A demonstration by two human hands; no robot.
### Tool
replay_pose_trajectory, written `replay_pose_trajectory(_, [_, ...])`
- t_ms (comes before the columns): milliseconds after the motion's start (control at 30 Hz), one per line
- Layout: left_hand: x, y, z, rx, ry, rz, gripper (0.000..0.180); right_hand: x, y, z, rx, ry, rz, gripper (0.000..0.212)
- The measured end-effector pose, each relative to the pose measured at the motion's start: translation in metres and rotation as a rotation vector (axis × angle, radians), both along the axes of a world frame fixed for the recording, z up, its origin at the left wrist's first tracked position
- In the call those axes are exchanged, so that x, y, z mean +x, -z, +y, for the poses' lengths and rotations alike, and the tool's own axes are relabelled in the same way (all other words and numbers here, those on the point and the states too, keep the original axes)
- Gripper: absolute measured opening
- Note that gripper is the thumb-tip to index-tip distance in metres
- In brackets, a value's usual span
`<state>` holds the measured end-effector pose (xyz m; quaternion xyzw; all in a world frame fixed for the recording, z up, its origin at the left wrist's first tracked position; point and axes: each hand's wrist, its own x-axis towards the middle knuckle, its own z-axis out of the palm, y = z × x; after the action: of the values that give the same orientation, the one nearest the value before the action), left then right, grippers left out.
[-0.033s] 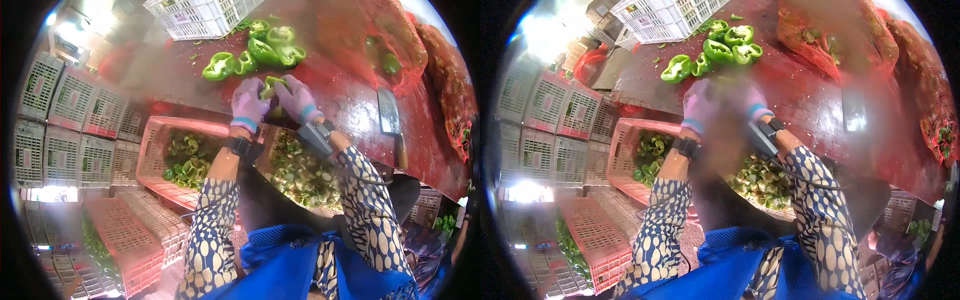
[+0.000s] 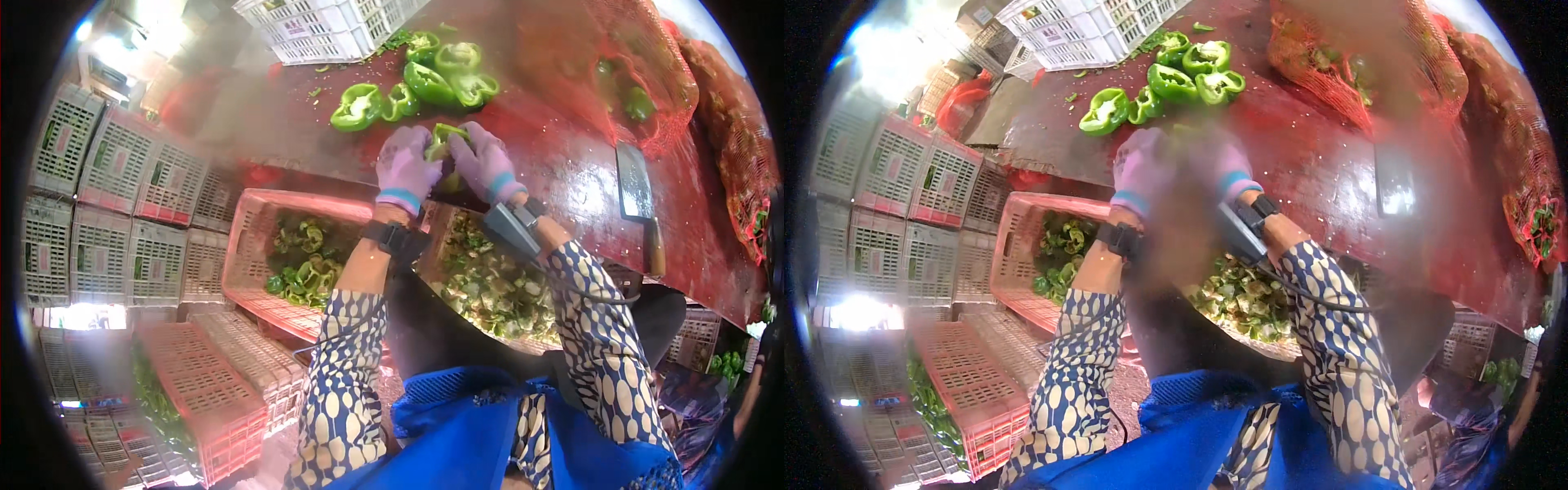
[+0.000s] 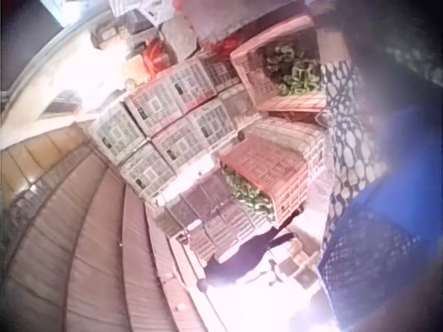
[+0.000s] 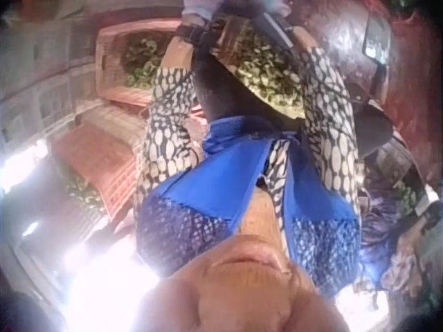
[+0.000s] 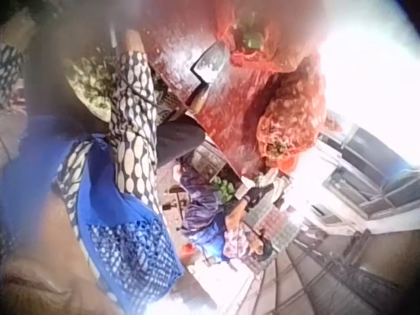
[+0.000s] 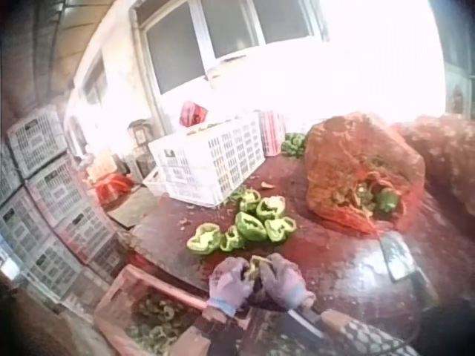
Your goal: The person is removing stems and seeds from green bell peppers and placing them into a basket.
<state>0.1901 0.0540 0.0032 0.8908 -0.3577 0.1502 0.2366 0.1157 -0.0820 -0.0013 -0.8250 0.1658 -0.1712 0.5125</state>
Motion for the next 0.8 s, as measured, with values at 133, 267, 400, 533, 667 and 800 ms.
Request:
replay_pose_trajectory(133, [0.010, 0.003, -0.015, 0.231, -0.033, 0.060, 0.024, -0.005, -0.006, 0.010, -0.076, 0.101, 0.013, 0.029])
replay_pose_trajectory(267, [0.022, 0.026, -0.009, 0.145, 0.050, -0.146, 0.024, -0.002, -0.003, 0.011, -0.071, 0.153, 0.029, 0.028])
replay_pose_trajectory(400, [0.023, 0.023, -0.004, -0.096, 0.123, -0.053, 0.023, -0.004, -0.001, 0.010, -0.043, 0.177, 0.036, 0.027])
replay_pose_trajectory(533, [0.010, -0.008, -0.008, -0.361, 0.036, 0.655, 0.024, -0.008, 0.003, 0.002, -0.021, 0.188, -0.019, 0.025])
replay_pose_trajectory(667, [0.031, -0.005, 0.000, -0.299, 0.140, 0.577, 0.031, -0.016, -0.011, 0.013, 0.021, 0.196, -0.001, 0.024])
replay_pose_trajectory(800, [0.026, -0.015, 0.004, -0.045, 0.192, 0.366, 0.035, -0.017, -0.005, 0.011, 0.022, 0.194, -0.026, 0.024])
